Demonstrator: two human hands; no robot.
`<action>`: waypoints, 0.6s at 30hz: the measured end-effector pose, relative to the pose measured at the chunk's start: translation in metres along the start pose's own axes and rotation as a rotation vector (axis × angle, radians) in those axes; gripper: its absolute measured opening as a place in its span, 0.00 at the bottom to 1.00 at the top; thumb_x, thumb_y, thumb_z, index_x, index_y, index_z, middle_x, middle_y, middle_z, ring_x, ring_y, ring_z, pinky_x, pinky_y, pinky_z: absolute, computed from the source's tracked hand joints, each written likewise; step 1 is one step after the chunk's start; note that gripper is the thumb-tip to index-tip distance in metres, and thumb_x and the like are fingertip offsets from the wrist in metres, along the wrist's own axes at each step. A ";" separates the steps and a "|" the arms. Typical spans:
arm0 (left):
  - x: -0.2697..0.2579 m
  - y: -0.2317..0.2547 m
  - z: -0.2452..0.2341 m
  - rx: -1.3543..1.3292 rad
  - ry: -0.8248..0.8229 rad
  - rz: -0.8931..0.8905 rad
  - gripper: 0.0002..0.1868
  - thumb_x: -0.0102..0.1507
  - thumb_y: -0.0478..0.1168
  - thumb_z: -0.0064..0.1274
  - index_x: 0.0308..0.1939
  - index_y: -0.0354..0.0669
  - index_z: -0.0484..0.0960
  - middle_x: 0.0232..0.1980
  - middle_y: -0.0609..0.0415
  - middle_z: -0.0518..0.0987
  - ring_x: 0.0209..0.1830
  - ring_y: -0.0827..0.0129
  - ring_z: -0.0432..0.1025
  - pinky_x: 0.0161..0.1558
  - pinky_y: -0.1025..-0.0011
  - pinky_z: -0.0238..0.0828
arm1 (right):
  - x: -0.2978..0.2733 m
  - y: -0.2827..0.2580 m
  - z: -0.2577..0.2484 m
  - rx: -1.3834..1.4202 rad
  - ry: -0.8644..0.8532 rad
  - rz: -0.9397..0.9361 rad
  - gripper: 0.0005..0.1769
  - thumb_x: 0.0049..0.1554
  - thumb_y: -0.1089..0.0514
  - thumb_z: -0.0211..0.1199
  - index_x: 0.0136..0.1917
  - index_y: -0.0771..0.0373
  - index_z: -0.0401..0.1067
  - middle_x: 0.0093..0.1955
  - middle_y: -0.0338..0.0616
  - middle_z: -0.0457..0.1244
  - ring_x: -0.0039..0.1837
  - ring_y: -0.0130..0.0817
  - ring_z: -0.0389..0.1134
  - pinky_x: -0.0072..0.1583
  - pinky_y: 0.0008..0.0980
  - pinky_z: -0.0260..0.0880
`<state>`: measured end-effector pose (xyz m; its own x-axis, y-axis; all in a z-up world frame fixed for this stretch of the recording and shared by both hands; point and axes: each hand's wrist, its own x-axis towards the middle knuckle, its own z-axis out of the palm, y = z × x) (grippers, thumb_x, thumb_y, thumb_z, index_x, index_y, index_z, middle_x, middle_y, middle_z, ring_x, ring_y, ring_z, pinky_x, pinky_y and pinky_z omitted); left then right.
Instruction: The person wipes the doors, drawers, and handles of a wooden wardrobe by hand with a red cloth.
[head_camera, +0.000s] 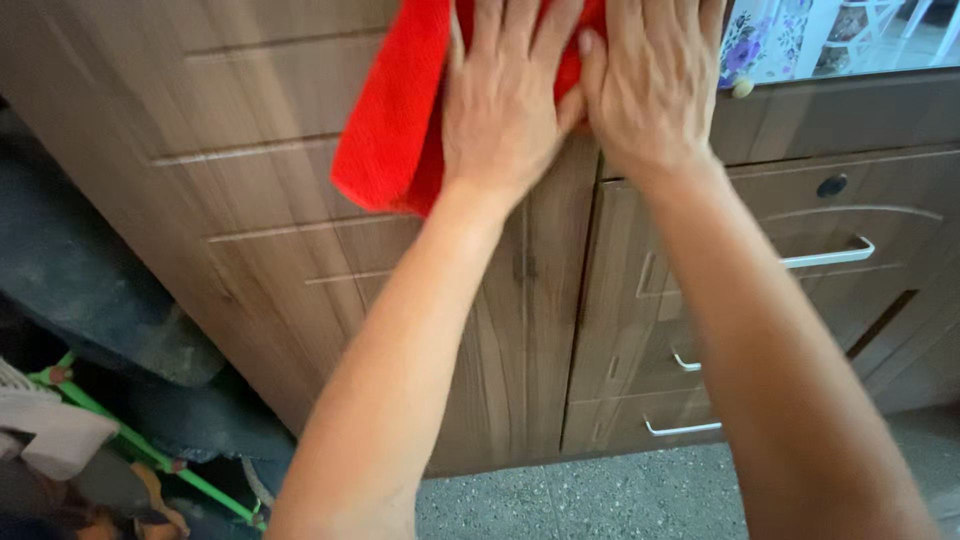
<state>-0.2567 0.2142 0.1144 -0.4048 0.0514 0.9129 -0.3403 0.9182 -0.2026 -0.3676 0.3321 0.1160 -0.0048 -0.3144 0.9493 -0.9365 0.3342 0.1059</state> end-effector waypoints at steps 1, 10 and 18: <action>-0.003 0.005 0.005 0.019 0.122 0.048 0.37 0.72 0.53 0.57 0.81 0.59 0.57 0.83 0.48 0.53 0.85 0.47 0.44 0.82 0.36 0.42 | -0.008 0.001 0.003 -0.005 0.027 0.000 0.29 0.68 0.57 0.57 0.77 0.69 0.57 0.73 0.64 0.56 0.75 0.65 0.54 0.77 0.62 0.44; -0.103 0.057 0.044 -0.458 -0.012 0.060 0.37 0.69 0.46 0.55 0.81 0.56 0.57 0.81 0.48 0.58 0.84 0.44 0.49 0.83 0.52 0.50 | -0.139 -0.007 0.011 0.042 -0.049 0.175 0.35 0.66 0.57 0.54 0.83 0.71 0.54 0.82 0.66 0.50 0.85 0.67 0.44 0.83 0.65 0.35; -0.137 0.075 0.072 -0.356 0.022 -0.009 0.33 0.70 0.41 0.50 0.80 0.56 0.60 0.80 0.45 0.60 0.82 0.44 0.53 0.76 0.50 0.60 | -0.176 0.002 0.045 0.016 -0.025 0.189 0.36 0.68 0.49 0.50 0.81 0.74 0.54 0.84 0.65 0.46 0.84 0.70 0.39 0.81 0.69 0.30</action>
<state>-0.2879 0.2474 -0.0510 -0.3838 0.0479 0.9222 -0.0252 0.9977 -0.0623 -0.3846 0.3487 -0.0641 -0.1894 -0.2696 0.9442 -0.9236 0.3752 -0.0782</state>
